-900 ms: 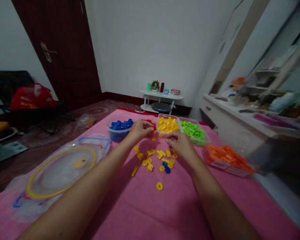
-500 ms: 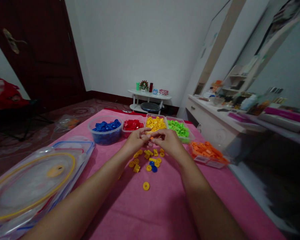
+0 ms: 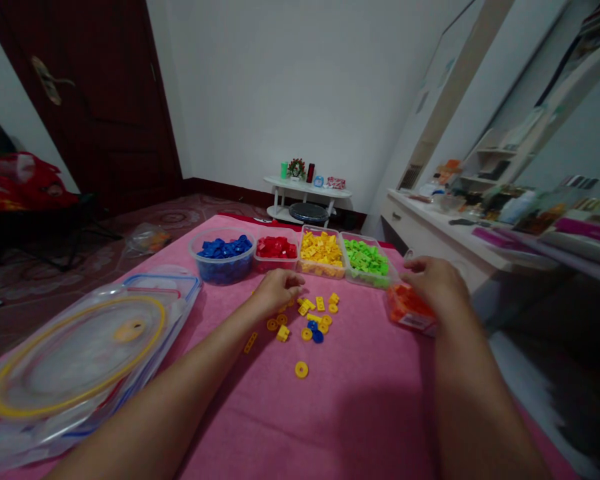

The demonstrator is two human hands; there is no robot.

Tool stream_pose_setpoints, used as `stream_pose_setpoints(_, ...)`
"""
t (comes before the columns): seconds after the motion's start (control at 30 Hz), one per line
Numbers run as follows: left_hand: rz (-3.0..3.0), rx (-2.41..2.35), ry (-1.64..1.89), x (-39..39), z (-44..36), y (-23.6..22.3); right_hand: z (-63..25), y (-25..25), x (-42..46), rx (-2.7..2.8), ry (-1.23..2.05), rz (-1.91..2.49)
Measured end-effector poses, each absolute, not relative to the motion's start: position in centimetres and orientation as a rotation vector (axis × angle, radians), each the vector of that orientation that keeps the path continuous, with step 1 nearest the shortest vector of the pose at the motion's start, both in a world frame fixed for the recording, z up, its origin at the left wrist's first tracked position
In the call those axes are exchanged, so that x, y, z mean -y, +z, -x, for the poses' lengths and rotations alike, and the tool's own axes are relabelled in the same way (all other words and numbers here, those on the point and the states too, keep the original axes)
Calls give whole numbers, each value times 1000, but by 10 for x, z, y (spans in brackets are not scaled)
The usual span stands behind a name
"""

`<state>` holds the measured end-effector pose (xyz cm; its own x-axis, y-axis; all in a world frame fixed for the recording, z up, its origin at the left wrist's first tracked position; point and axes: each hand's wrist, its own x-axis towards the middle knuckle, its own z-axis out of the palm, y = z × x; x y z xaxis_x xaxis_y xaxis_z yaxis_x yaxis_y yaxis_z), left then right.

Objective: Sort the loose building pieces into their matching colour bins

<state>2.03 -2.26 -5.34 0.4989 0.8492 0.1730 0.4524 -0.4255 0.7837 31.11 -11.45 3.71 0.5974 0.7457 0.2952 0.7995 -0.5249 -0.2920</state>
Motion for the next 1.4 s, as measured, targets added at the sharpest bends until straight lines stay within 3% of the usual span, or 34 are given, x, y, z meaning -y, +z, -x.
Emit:
stream_pose_setpoints(0.23,-2636,-941,612,44,-25,-48,-232,-2,81,1979,280,1940)
stream_pose_setpoints(0.57,-2800,-973,409,54,-28,-36,-200,-30,79,2118,188,2004)
stream_pose_setpoints(0.73,-2507,-1089,501,46,-27,-44,-226,-19,72,1817,72,1984)
stream_pose_setpoints(1.03,-1514,-921,868,38,-28,-46,-224,-46,70,1880,217,1973)
stream_pose_setpoints(1.3,-1148,-842,918,38,-24,-39,-188,-9,87,1649,1044,1343)
stream_pose_setpoints(1.4,-1146,-783,912,40,-25,-39,-173,-8,92,1692,1195,1247)
